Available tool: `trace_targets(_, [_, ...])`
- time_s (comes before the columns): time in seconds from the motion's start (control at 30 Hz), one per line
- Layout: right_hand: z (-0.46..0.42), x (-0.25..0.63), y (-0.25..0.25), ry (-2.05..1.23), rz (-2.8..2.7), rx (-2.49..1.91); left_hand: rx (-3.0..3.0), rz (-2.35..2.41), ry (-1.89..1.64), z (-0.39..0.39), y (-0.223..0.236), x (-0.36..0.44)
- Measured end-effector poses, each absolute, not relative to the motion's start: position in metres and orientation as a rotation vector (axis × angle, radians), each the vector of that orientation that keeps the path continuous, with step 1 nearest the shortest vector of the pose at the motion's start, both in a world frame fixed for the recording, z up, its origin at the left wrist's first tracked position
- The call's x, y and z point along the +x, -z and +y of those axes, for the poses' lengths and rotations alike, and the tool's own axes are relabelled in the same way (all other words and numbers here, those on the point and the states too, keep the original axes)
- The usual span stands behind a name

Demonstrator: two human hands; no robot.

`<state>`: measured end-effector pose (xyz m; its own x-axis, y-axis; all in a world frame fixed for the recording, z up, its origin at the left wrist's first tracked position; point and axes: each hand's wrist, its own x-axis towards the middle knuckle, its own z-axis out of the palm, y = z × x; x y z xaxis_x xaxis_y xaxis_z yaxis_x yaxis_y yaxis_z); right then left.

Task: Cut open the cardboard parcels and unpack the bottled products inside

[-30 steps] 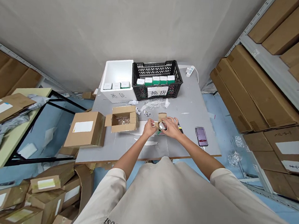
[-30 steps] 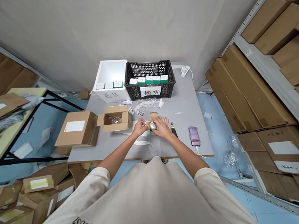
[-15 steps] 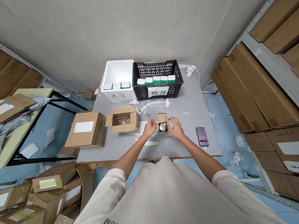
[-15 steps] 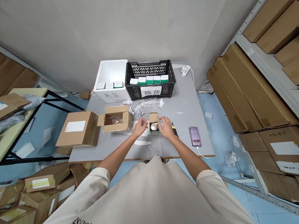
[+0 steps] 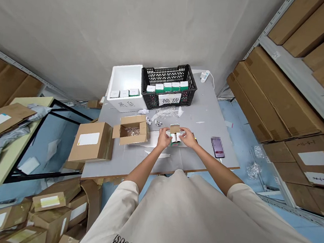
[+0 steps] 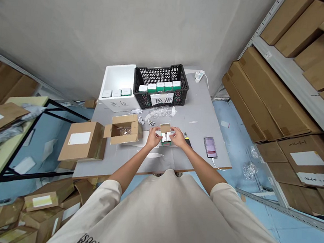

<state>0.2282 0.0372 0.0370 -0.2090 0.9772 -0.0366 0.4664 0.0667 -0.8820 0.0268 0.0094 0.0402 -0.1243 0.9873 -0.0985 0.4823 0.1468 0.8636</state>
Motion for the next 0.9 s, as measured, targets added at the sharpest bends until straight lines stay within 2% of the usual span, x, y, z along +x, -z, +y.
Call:
trace_targets(0.2, [0.035, 0.238, -0.036, -1.142, -1.757, -1.266, 1.461, 1.521, -0.994, 0.006, -0.037, 0.018])
trace_targets(0.4, [0.023, 0.246, -0.04, -1.09, -1.943, -1.139, 1.599, 1.414, -0.951, -0.003, -0.041, 0.014])
trace_targets(0.9, [0.018, 0.25, -0.036, -0.912, -2.134, -1.134, 1.911, 1.397, -0.839, -0.012, -0.038, 0.01])
